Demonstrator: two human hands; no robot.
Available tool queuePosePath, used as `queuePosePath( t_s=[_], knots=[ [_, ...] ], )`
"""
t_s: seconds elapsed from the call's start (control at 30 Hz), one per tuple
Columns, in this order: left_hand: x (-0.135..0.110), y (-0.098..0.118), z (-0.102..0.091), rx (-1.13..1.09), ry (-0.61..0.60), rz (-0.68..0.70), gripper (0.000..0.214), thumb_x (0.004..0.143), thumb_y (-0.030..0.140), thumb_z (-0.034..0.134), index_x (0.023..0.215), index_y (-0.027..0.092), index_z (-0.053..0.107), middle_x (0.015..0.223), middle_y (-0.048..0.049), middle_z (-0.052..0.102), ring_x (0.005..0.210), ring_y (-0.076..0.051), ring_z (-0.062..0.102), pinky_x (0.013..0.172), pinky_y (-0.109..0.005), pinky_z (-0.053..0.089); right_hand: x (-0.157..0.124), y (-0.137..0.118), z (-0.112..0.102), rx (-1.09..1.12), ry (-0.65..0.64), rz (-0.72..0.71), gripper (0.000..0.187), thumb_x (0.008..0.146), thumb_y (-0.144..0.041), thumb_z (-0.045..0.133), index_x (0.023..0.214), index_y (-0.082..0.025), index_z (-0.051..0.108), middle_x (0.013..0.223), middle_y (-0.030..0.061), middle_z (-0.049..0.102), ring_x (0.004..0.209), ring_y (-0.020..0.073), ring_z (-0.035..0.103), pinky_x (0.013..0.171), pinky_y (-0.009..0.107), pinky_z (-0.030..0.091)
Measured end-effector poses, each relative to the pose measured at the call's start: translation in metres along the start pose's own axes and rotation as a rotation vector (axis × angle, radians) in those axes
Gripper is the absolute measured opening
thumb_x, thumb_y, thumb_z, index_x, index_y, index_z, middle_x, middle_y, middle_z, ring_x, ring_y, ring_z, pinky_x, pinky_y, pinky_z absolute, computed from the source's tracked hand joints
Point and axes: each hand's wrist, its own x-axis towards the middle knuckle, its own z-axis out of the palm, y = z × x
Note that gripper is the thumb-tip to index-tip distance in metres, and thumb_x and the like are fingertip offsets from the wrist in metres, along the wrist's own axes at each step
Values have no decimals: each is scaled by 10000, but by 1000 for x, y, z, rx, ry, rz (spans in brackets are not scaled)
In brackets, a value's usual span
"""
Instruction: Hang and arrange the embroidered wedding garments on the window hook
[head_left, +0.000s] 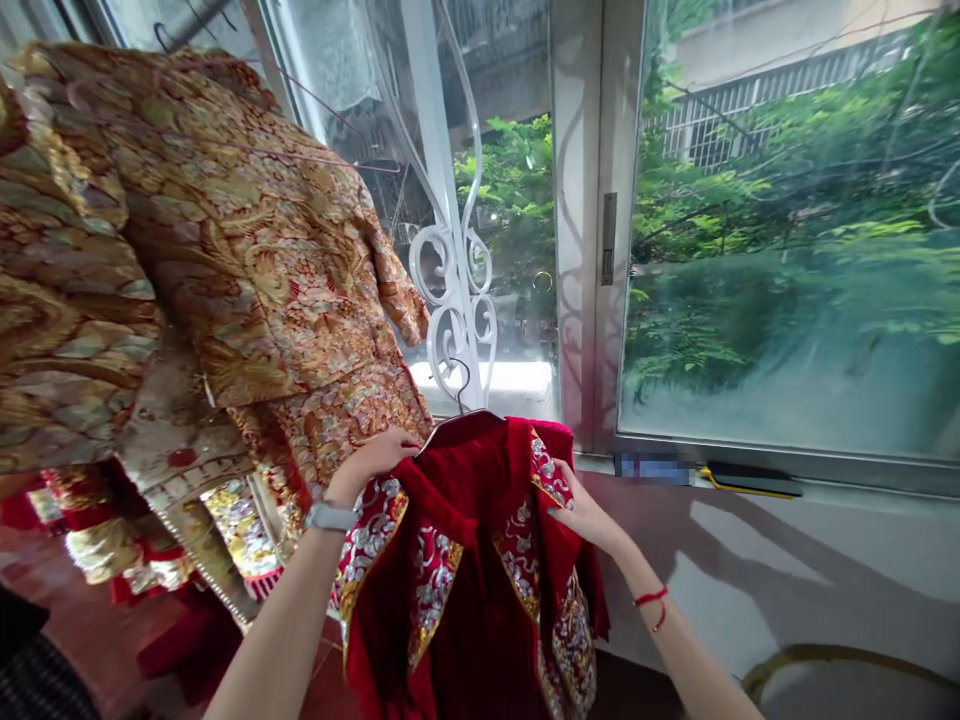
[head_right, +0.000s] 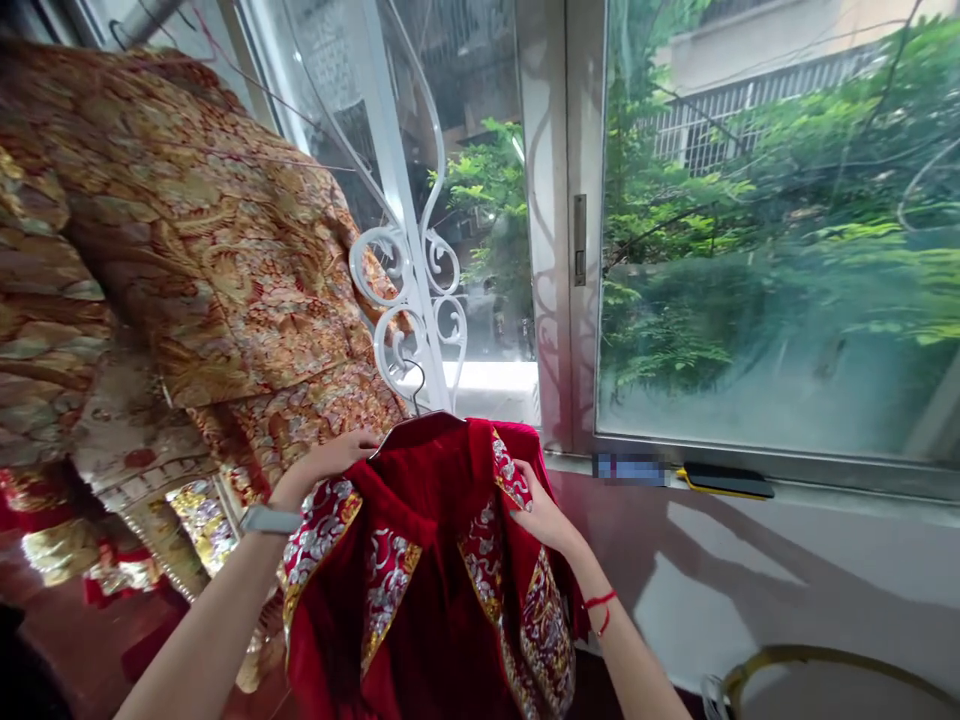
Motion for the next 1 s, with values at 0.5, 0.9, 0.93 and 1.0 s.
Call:
queuePosePath(
  t_s=[0.5, 0.9, 0.93, 1.0],
  knots=[
    [-90, 38, 47, 191, 1000, -152, 308, 909, 285, 424, 1003, 178, 697, 895, -102, 737, 806, -257, 644, 688, -319, 407, 83, -82, -89, -1062, 95, -316, 677, 766, 41, 415, 1371, -237, 542, 1250, 91, 678, 1095, 238, 661, 912, 332, 512],
    [-109, 6, 59, 200, 886, 55, 320, 908, 334, 455, 1093, 160, 650, 1006, -125, 613, 983, -293, 540, 931, -453, 422, 31, -48, -70, -745, 32, -306, 811, 713, -198, 619, 1477, -172, 350, 1434, 152, 479, 1347, 332, 421, 1113, 523, 350],
    [-120, 9, 69, 200, 958, 72, 320, 899, 335, 474, 1108, 158, 641, 1024, -129, 592, 996, -294, 529, 935, -459, 416, 16, -51, -59, -725, 155, -321, 740, 744, -206, 592, 1453, -181, 384, 1416, 148, 486, 1346, 330, 414, 1119, 536, 331],
    [-147, 18, 102, 154, 1130, 116, 272, 868, 296, 518, 1081, 171, 631, 1009, -118, 569, 986, -283, 527, 918, -448, 418, -19, -44, -30, -605, 343, -321, 524, 820, -227, 523, 1342, -204, 496, 1291, 131, 570, 1239, 300, 515, 1072, 510, 387]
  ],
)
